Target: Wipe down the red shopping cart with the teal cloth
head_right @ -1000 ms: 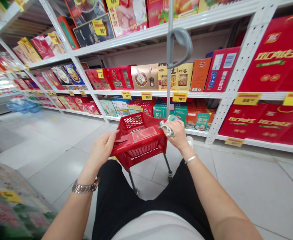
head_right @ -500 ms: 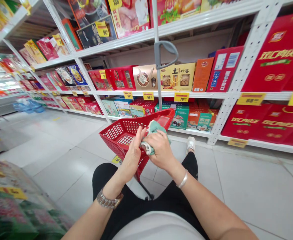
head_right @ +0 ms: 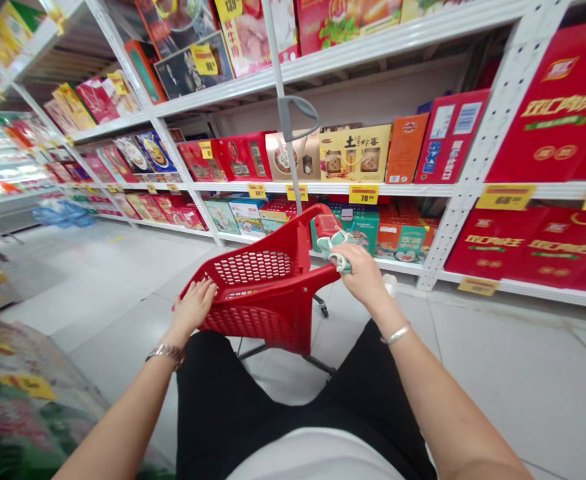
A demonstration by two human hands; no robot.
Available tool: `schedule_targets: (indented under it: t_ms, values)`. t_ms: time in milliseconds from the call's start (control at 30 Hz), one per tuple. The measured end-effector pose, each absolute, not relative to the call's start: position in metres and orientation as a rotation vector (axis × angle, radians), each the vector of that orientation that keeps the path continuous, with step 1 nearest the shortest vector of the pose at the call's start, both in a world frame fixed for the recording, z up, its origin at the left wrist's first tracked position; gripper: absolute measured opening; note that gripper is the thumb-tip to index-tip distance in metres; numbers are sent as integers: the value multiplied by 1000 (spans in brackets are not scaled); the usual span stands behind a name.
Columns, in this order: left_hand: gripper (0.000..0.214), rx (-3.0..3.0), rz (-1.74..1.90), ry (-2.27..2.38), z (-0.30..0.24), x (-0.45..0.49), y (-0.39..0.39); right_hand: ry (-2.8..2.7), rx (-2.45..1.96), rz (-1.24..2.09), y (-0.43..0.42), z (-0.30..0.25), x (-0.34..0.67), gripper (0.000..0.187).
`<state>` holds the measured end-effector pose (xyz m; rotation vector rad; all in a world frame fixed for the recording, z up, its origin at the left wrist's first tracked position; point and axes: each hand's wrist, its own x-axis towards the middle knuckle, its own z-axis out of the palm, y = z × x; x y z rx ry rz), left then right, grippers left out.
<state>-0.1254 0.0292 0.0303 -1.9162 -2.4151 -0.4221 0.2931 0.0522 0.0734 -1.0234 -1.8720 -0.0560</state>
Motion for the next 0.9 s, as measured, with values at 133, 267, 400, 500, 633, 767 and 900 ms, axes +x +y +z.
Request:
schedule_targets:
  t_ms: [133,267,400,500,633,767,900]
  values:
    - [41,-1929,-300,-2424,9,-136,29,-1946,-1110,-250,47,60,261,40]
    - [44,-1925,-264,-2403,7,-120,39,-1923,-1249,-311,63,53,248,54]
    - [47,-1967,-264,-2355,9,-99,38,-1889,-1347,-279,89,47,254,69]
    - [47,-2038,-303,-2304,8,-76,27,-1919,-1387,-202,99,38,249,74]
    - [44,-2189,-359,-2226,6,-37,7,-2074,-1275,-46,92,18,218,68]
    - [43,-2372,-430,-2058,4,-18,-13,-2252,-1146,106,58,-3,178,52]
    - [44,-2211,-483,-2179,-5,-35,-28,-2301,-990,225,8,-19,165,41]
